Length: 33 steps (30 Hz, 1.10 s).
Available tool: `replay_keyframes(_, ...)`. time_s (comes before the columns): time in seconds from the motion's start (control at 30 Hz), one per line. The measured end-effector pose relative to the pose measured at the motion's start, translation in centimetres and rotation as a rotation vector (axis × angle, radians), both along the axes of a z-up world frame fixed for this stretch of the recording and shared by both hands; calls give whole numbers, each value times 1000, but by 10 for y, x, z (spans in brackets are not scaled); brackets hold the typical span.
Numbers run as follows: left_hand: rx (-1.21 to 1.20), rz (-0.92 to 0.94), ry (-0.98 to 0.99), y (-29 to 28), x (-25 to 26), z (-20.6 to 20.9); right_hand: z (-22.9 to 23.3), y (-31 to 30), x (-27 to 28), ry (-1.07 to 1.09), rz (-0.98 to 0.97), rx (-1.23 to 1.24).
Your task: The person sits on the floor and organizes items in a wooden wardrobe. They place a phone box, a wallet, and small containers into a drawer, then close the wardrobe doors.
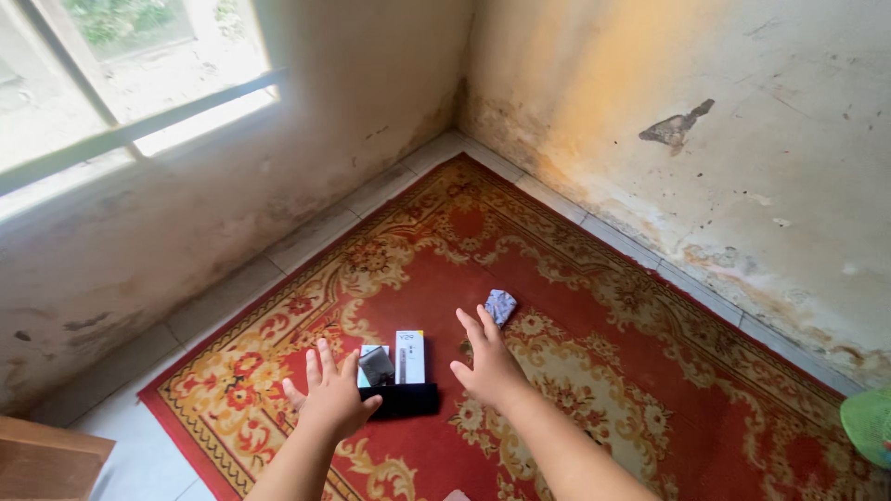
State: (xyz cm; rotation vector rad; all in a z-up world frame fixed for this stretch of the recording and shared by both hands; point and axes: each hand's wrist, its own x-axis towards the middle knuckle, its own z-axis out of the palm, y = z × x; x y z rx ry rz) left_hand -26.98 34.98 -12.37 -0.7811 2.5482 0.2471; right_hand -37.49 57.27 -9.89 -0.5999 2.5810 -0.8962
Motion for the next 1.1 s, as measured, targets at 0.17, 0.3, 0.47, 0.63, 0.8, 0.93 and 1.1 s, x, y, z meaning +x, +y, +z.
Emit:
replay_keyframes(0.17,80,68,-6,24,-33,-23,-23,17,-20,-196,-67,30)
replay_keyframes(0.3,118,119,70,16,-84,-39,-58,12,-50,-154,-48,-77)
replay_keyframes(0.47,349,144,449,-13,-166,-90,-83,0,-114,-176,-111,-83)
replay_keyframes(0.63,389,101,611,-39,-225,-153,-110,-6,-173,-168,-112,-76)
replay_keyframes(0.8,363,204,699,-58,-237,-171,-151,-20,-217,-153,-39,-134)
replay_keyframes(0.93,338,529,550,-60,-224,-190,-170,-31,-244,-132,95,-169)
replay_keyframes(1.1,249,644,635,-53,-195,-233,-197,-52,-268,-320,182,-99)
